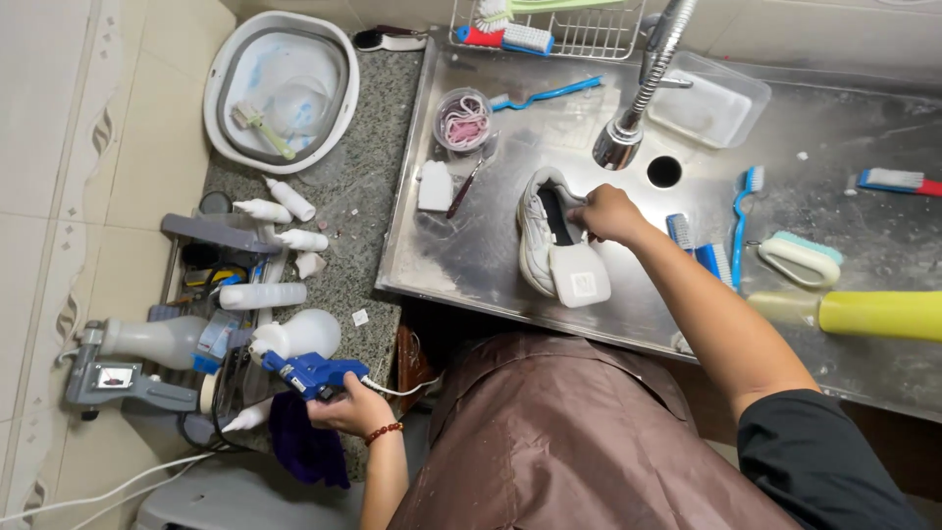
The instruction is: Clean a white sneaker in a workshop sink using a pressurized spray gun and water.
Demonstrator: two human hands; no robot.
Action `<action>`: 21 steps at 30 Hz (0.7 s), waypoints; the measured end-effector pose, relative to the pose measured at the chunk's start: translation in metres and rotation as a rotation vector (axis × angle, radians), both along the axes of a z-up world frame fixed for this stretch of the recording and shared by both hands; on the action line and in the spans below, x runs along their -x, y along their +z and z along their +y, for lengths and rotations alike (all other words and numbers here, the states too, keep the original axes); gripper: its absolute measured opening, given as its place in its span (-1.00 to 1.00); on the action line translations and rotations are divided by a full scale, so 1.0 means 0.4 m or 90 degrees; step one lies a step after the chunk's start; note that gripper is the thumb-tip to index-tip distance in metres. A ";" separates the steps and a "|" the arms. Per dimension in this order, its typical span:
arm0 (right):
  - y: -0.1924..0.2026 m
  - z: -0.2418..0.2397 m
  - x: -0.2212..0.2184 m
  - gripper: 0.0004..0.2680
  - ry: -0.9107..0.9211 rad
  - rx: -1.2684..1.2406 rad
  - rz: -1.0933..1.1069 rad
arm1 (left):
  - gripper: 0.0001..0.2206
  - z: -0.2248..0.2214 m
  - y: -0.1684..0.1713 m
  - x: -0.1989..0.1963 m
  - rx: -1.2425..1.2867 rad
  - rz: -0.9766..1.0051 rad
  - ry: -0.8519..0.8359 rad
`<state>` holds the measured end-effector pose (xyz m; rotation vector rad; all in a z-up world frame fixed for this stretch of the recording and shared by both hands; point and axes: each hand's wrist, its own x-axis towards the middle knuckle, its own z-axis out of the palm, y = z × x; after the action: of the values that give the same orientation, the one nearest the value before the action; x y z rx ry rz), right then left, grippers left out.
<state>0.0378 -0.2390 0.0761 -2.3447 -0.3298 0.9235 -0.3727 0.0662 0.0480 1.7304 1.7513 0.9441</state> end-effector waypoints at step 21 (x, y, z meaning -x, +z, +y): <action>0.024 -0.031 0.063 -0.77 -0.209 -0.056 0.134 | -0.29 0.102 0.013 -0.043 0.144 -0.160 0.082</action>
<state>0.0128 -0.2515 0.0858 -2.1145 0.0956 0.9592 -0.3554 0.1069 0.0532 1.3122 1.7427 0.9317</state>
